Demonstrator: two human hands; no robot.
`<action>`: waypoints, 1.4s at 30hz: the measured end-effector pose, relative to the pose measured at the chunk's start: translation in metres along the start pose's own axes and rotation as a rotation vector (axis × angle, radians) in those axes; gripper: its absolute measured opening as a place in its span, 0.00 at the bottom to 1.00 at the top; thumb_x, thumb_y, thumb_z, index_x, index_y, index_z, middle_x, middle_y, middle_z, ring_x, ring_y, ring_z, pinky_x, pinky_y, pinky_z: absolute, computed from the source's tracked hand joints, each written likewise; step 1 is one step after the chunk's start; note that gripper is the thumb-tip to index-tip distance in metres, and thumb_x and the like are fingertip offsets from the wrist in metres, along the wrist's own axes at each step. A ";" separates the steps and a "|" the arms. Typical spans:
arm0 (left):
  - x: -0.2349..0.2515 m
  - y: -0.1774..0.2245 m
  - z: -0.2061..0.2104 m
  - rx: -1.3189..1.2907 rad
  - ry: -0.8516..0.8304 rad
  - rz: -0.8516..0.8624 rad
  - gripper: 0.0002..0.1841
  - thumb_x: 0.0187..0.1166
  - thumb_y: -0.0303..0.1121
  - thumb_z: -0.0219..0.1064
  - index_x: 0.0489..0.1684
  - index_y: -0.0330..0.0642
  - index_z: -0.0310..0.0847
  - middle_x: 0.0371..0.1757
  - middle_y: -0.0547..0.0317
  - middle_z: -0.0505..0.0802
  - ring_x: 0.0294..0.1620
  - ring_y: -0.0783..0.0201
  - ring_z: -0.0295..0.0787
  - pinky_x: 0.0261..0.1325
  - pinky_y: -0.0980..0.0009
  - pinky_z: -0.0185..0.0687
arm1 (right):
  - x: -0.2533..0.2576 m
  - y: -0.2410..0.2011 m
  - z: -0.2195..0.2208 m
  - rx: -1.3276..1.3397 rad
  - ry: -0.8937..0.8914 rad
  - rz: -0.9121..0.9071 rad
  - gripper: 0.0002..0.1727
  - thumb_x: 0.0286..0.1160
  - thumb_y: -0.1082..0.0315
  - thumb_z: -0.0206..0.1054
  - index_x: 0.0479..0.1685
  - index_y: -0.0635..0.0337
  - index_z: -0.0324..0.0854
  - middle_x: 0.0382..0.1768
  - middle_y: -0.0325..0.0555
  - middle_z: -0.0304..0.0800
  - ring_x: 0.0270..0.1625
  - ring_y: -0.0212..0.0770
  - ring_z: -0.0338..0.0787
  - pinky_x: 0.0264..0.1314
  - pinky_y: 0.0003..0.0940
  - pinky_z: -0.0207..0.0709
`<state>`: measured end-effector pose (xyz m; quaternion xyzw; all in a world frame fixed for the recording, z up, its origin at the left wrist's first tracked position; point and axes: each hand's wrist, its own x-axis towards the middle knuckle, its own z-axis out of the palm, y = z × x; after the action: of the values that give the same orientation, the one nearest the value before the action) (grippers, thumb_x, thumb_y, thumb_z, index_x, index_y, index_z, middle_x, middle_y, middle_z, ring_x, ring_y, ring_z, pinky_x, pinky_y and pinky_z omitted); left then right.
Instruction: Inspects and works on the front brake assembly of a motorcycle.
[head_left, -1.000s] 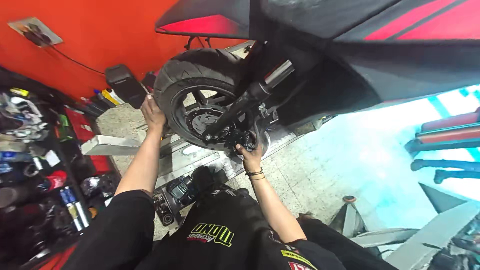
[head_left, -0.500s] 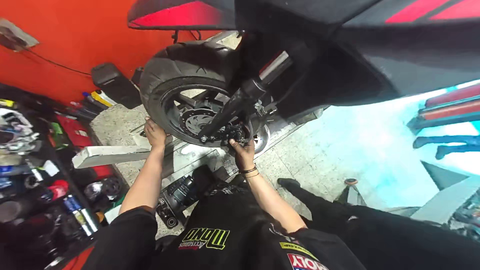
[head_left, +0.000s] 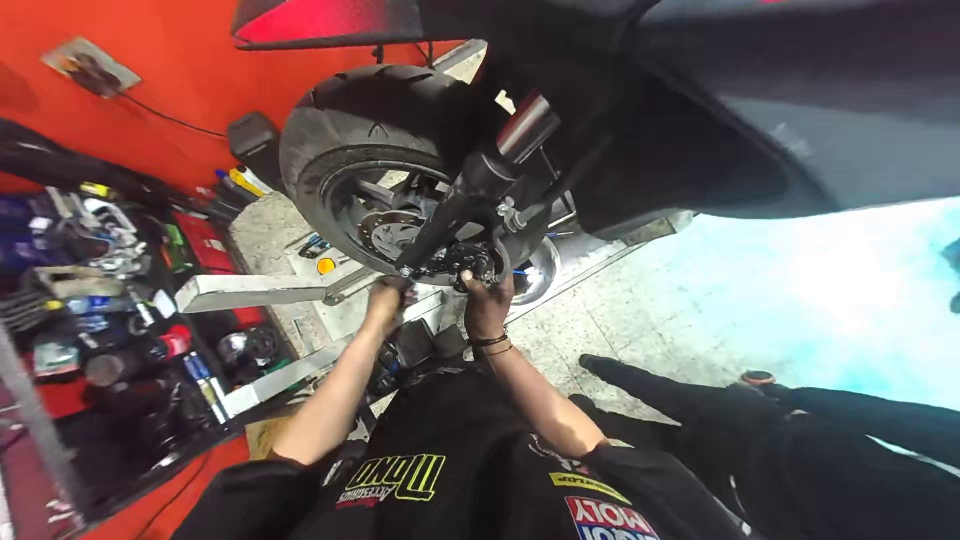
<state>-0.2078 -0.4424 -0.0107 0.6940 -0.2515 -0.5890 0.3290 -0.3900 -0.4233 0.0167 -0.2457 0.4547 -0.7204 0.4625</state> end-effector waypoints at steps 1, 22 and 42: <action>-0.020 0.000 0.016 -0.057 -0.129 0.032 0.18 0.90 0.36 0.56 0.69 0.31 0.72 0.49 0.47 0.93 0.43 0.56 0.94 0.47 0.58 0.94 | 0.001 -0.001 0.001 0.027 0.009 0.020 0.38 0.58 0.80 0.77 0.76 0.71 0.69 0.63 0.60 0.84 0.63 0.50 0.88 0.65 0.51 0.87; -0.087 0.004 0.061 -0.236 -0.336 0.577 0.24 0.81 0.28 0.68 0.74 0.26 0.76 0.63 0.45 0.93 0.62 0.58 0.92 0.67 0.61 0.90 | -0.001 -0.014 0.010 0.312 -0.003 0.032 0.25 0.70 0.68 0.71 0.66 0.59 0.69 0.51 0.51 0.89 0.53 0.45 0.91 0.57 0.48 0.89; -0.092 -0.017 0.049 -0.231 -0.448 0.780 0.10 0.76 0.34 0.67 0.41 0.43 0.95 0.73 0.43 0.88 0.74 0.57 0.84 0.76 0.60 0.80 | -0.010 -0.037 0.027 -0.063 0.003 0.085 0.18 0.84 0.59 0.40 0.44 0.55 0.75 0.36 0.43 0.89 0.44 0.40 0.92 0.44 0.40 0.89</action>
<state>-0.2729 -0.3713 0.0317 0.3620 -0.4914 -0.5808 0.5386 -0.3810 -0.4206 0.0624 -0.2397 0.4879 -0.6858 0.4839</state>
